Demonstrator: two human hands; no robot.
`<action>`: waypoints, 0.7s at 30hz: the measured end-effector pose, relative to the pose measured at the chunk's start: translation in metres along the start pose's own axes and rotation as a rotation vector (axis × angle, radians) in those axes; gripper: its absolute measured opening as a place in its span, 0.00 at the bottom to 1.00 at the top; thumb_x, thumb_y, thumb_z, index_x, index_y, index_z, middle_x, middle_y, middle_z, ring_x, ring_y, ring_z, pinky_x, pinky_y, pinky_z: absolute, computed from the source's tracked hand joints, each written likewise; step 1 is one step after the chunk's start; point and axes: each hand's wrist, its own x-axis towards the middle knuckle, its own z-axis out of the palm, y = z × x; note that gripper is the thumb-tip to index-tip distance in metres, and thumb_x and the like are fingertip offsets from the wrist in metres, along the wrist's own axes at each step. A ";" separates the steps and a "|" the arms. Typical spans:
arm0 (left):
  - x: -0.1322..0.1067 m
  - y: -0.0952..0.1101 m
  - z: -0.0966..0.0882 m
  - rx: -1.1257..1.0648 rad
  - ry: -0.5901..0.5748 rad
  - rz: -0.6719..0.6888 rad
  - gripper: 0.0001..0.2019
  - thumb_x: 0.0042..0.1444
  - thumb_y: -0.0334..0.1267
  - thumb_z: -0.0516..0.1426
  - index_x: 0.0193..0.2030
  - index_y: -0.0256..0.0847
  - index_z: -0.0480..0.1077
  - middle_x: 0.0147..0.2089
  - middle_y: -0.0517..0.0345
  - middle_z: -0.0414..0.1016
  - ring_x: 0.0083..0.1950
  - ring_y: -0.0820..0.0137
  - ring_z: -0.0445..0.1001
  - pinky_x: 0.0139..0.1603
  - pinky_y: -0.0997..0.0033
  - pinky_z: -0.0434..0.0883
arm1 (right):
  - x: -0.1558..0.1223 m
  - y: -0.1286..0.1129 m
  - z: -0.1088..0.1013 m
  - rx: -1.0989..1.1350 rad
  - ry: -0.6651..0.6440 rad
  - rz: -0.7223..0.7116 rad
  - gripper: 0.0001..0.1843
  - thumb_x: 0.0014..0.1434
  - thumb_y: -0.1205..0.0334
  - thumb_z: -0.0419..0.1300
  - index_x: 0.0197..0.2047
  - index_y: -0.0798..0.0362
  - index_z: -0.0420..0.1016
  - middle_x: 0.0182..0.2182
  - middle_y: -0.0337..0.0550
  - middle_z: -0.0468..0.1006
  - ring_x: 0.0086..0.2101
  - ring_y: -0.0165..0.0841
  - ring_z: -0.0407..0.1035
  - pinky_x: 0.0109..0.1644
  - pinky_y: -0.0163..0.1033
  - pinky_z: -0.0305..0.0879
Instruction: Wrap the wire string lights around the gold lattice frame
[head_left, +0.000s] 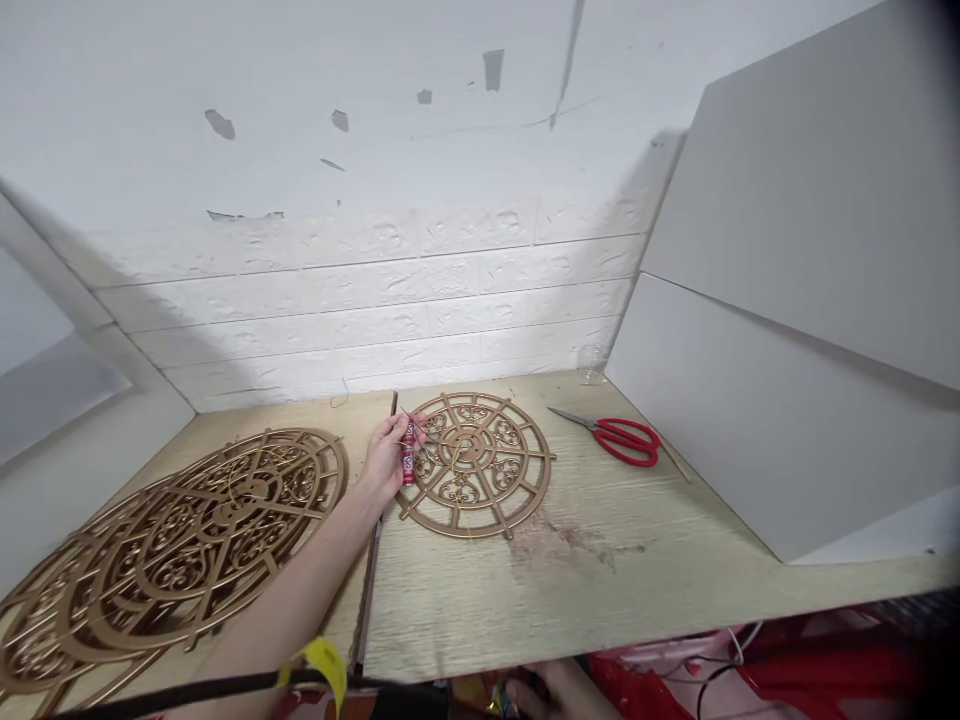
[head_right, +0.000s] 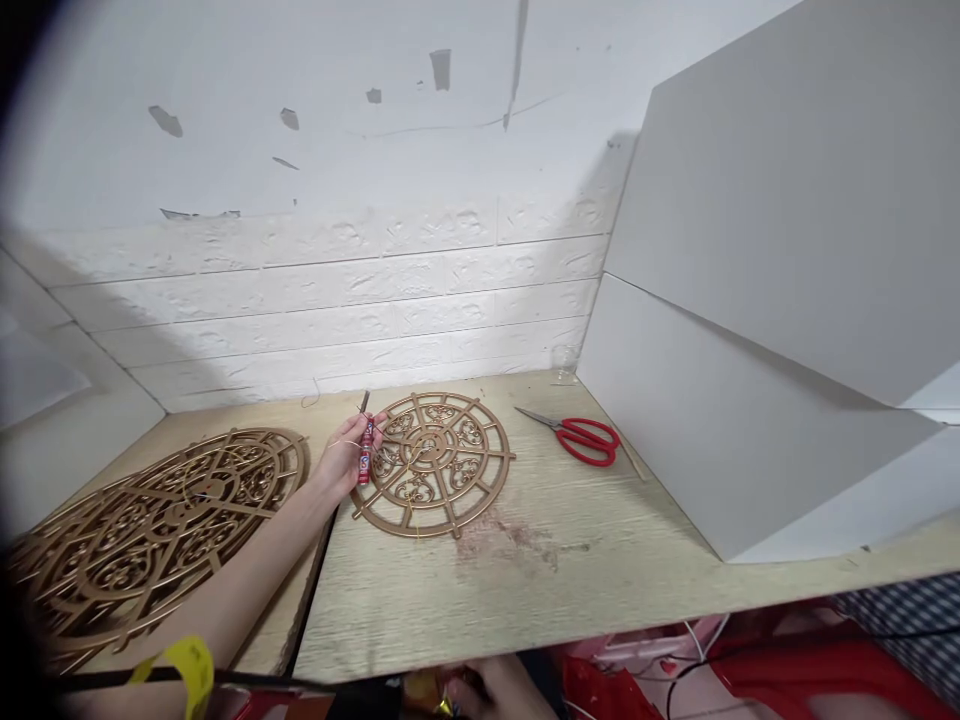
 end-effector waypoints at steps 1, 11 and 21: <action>-0.001 0.001 0.001 0.003 0.003 -0.004 0.04 0.56 0.26 0.60 0.32 0.34 0.69 0.36 0.48 0.80 0.25 0.77 0.74 0.28 0.79 0.73 | 0.004 0.007 0.002 0.021 0.019 0.042 0.26 0.57 0.46 0.53 0.52 0.51 0.78 0.51 0.51 0.78 0.54 0.48 0.68 0.62 0.51 0.59; 0.002 -0.001 -0.004 0.021 -0.046 0.006 0.04 0.55 0.27 0.61 0.32 0.34 0.69 0.36 0.48 0.79 0.25 0.77 0.73 0.26 0.81 0.71 | 0.012 0.041 0.023 0.012 -0.108 0.029 0.22 0.51 0.58 0.60 0.51 0.47 0.77 0.46 0.47 0.79 0.49 0.47 0.71 0.59 0.47 0.62; 0.002 0.001 -0.002 0.040 -0.025 0.001 0.05 0.58 0.24 0.56 0.32 0.34 0.68 0.35 0.49 0.79 0.24 0.77 0.73 0.26 0.81 0.71 | 0.016 0.039 0.032 -0.037 -0.178 -0.082 0.17 0.56 0.64 0.55 0.46 0.50 0.81 0.49 0.47 0.79 0.50 0.40 0.70 0.55 0.39 0.62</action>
